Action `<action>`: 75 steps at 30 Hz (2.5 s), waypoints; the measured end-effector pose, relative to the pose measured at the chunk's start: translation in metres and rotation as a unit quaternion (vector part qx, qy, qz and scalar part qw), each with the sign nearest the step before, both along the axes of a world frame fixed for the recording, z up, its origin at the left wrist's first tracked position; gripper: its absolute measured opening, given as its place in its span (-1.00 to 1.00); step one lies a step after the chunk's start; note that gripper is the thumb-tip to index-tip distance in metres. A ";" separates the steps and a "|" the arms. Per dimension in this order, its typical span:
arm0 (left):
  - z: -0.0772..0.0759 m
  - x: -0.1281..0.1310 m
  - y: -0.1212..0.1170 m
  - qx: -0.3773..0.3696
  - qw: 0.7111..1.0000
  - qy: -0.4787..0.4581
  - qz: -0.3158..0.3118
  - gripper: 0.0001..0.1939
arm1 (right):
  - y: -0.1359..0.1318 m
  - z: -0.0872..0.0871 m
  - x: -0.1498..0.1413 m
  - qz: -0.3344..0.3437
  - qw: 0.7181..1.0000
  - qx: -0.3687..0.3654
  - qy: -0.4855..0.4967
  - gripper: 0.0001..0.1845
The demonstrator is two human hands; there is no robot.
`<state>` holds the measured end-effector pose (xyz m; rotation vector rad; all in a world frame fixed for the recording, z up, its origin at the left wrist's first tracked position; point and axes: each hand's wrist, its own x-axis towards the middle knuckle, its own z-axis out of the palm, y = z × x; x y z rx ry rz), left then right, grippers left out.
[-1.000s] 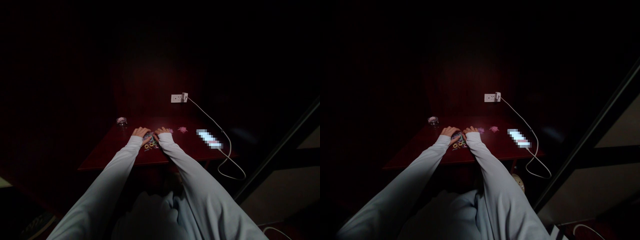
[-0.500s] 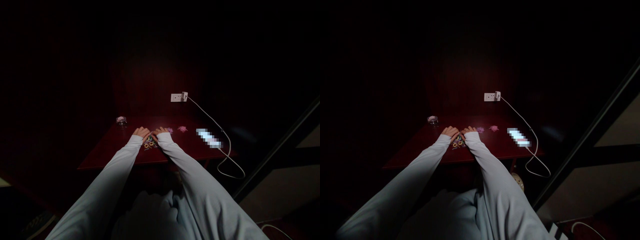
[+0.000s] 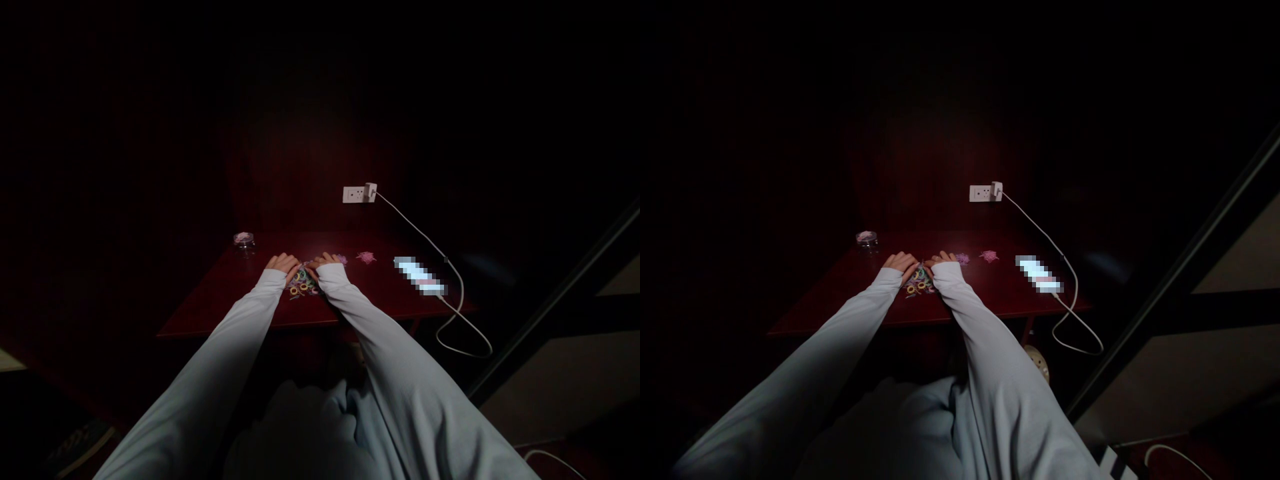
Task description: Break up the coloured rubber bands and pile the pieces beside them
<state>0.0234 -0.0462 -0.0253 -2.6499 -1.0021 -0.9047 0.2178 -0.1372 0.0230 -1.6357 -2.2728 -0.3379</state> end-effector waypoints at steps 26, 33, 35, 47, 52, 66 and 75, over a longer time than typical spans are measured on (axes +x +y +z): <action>0.007 0.000 -0.008 0.005 0.997 0.052 0.048 -0.81 | -0.003 -0.003 0.004 -0.052 0.997 0.028 0.056 -0.68; 0.007 0.001 -0.010 0.008 0.998 0.049 0.046 -0.83 | -0.002 0.000 0.000 -0.029 0.998 0.017 0.043 -0.68; 0.008 0.000 -0.010 0.008 0.998 0.049 0.044 -0.83 | -0.003 0.001 0.001 -0.026 0.999 0.017 0.042 -0.68; 0.007 0.000 -0.008 0.002 0.998 0.054 0.033 -0.82 | 0.000 -0.001 0.008 -0.071 0.996 0.043 0.037 -0.73; 0.012 0.001 -0.018 0.014 0.998 0.046 0.028 -0.78 | 0.003 0.002 0.034 -0.164 0.984 0.046 0.046 -0.68; 0.015 0.004 -0.024 0.016 0.998 0.048 0.026 -0.79 | 0.014 -0.006 0.067 -0.236 0.971 0.003 0.034 -0.72; 0.011 0.005 -0.019 0.018 0.998 0.042 0.038 -0.83 | 0.021 0.002 0.059 -0.222 0.975 0.003 -0.003 -0.65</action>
